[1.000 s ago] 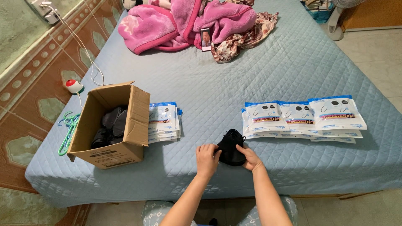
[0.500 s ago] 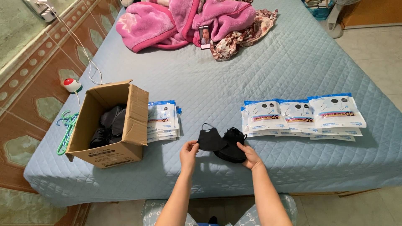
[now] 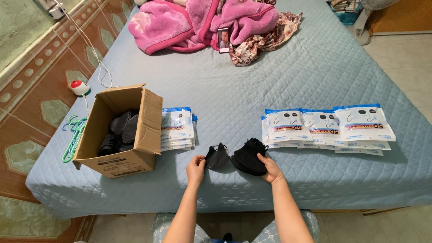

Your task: The person sits on the floor in front of a bed and packs black face masks into white and blue sealed plastic bags. They take masks from a cardboard box, fold them, place them into the bags, and arrange the filled bags on the bed.

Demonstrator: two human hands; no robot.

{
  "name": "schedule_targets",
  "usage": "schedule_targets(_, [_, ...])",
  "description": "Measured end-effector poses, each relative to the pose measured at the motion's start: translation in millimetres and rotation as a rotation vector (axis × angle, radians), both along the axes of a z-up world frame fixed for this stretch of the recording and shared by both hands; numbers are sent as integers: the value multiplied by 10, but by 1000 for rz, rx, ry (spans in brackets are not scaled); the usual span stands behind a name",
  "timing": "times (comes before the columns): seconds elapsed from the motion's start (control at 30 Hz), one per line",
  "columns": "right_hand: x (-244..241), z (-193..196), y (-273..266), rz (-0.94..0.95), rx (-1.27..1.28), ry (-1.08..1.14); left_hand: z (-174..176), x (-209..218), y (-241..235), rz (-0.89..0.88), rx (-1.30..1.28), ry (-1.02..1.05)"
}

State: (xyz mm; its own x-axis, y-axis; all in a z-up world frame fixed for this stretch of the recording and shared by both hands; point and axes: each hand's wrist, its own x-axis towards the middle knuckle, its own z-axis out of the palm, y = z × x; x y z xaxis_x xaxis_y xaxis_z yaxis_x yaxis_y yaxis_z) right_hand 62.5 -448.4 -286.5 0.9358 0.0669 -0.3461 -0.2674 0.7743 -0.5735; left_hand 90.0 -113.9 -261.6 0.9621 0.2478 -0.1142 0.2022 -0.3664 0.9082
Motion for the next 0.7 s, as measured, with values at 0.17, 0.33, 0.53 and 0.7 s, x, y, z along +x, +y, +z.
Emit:
schedule_targets(0.17, [-22, 14, -2, -13, 22, 3, 32, -12, 30, -17, 46, -2])
schedule_targets(0.33, [-45, 54, 14, -21, 19, 8, 50, -18, 40, -46, 104, -19])
schedule_targets(0.53, [-44, 42, -5, -5, 25, 13, 68, -43, 74, -78, 80, -24])
schedule_targets(0.7, [-39, 222, -23, 56, -15, 18, 29, 15, 176, -119, 44, -32])
